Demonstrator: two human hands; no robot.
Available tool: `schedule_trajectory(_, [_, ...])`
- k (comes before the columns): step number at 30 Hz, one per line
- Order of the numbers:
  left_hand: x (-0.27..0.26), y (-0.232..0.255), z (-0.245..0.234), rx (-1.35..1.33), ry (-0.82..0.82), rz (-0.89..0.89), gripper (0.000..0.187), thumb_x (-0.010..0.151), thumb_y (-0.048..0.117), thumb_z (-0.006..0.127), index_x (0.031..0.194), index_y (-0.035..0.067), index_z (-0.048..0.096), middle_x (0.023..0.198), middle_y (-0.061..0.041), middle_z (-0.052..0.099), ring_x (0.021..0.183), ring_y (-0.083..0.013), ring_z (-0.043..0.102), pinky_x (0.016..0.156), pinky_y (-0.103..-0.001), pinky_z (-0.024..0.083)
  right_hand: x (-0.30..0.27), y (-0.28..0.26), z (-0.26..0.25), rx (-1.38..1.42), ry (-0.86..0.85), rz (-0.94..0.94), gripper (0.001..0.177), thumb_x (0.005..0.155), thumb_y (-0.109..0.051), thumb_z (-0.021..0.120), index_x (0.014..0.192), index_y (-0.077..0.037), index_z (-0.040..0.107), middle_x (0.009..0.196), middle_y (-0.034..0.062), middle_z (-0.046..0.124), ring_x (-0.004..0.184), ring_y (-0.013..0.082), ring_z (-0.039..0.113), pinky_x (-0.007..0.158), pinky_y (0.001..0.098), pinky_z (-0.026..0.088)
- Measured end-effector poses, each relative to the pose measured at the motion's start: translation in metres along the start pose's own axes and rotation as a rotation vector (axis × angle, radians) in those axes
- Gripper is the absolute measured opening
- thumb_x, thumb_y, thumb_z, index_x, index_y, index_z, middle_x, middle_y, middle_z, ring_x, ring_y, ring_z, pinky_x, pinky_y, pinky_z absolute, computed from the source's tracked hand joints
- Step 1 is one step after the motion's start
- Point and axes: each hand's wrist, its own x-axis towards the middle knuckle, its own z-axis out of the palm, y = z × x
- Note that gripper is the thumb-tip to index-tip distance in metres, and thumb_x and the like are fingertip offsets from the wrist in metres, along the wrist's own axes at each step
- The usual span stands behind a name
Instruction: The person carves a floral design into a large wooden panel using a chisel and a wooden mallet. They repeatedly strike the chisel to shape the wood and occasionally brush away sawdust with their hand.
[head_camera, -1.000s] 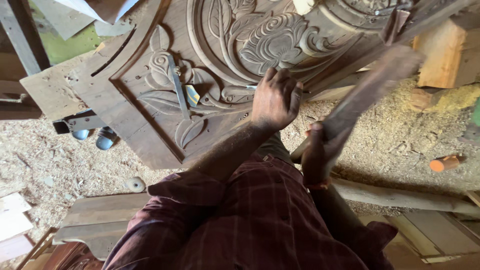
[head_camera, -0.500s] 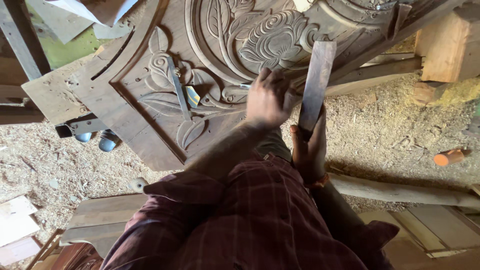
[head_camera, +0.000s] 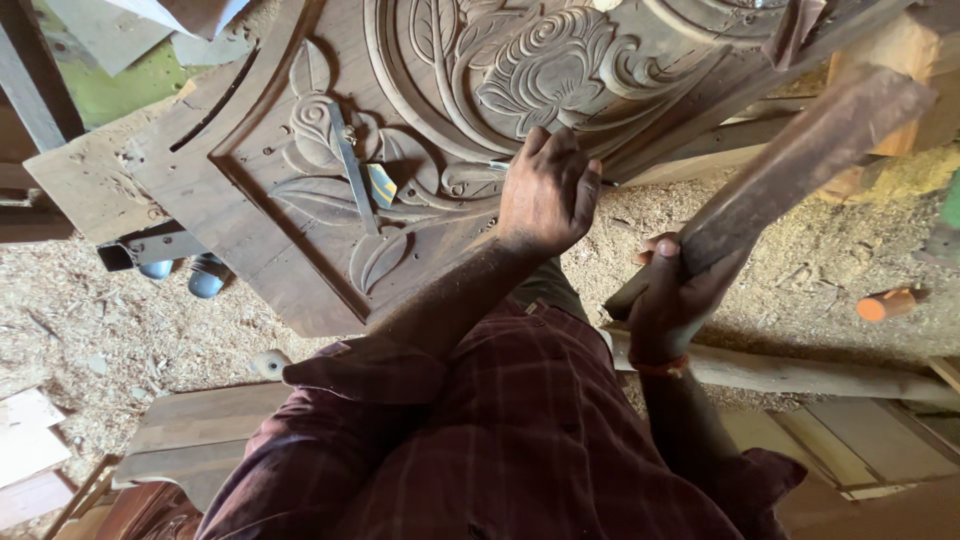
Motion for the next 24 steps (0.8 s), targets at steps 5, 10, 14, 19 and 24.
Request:
schedule_trajectory(5, [0.006, -0.003, 0.0, -0.028, 0.046, 0.032, 0.025, 0.104, 0.012, 0.054, 0.086, 0.002, 0.067, 0.095, -0.013, 0.063, 0.089, -0.029, 0.057, 0.081, -0.041, 0.051, -0.007, -0.009, 0.024, -0.454, -0.178, -0.416, 0.094, 0.095, -0.002, 0.059, 0.172, -0.007, 0.004, 0.127, 0.0279, 0.058, 0.105, 0.034, 0.066, 0.085, 0.0382, 0.063])
schedule_trajectory(10, [0.0, -0.002, -0.009, -0.085, 0.027, -0.011, 0.021, 0.098, 0.012, 0.056, 0.082, 0.002, 0.066, 0.09, -0.015, 0.06, 0.086, -0.0326, 0.054, 0.082, -0.046, 0.047, -0.014, -0.007, 0.029, -0.364, -0.119, -0.27, 0.095, 0.093, -0.008, 0.061, 0.166, -0.002, 0.0, 0.12, 0.0284, 0.059, 0.099, 0.0316, 0.066, 0.08, 0.0389, 0.063])
schedule_trajectory(14, [0.007, -0.001, -0.011, -0.013, -0.012, -0.033, 0.024, 0.098, 0.012, 0.057, 0.077, 0.003, 0.064, 0.085, -0.015, 0.057, 0.084, -0.032, 0.054, 0.081, -0.045, 0.048, -0.01, 0.002, 0.03, -0.145, -0.086, 0.006, 0.09, 0.095, -0.009, 0.06, 0.162, 0.004, 0.001, 0.117, 0.0243, 0.06, 0.085, 0.0235, 0.062, 0.073, 0.038, 0.06])
schedule_trajectory(19, [0.004, -0.004, -0.013, -0.02, 0.009, 0.027, 0.024, 0.098, 0.015, 0.055, 0.079, 0.003, 0.065, 0.089, -0.015, 0.059, 0.087, -0.0332, 0.054, 0.082, -0.046, 0.047, -0.009, 0.011, 0.025, -0.729, -0.316, -0.668, 0.106, 0.09, 0.006, 0.061, 0.172, -0.009, -0.006, 0.129, 0.0392, 0.05, 0.108, 0.0444, 0.062, 0.086, 0.0441, 0.063])
schedule_trajectory(24, [-0.001, -0.007, -0.009, -0.051, 0.028, -0.007, 0.027, 0.1, 0.018, 0.052, 0.08, 0.004, 0.065, 0.089, -0.014, 0.059, 0.086, -0.0311, 0.053, 0.081, -0.045, 0.048, -0.009, 0.014, 0.015, 0.014, -0.086, -0.086, 0.091, 0.096, 0.007, 0.051, 0.168, 0.003, -0.005, 0.128, 0.027, 0.059, 0.079, 0.017, 0.059, 0.065, 0.0282, 0.059])
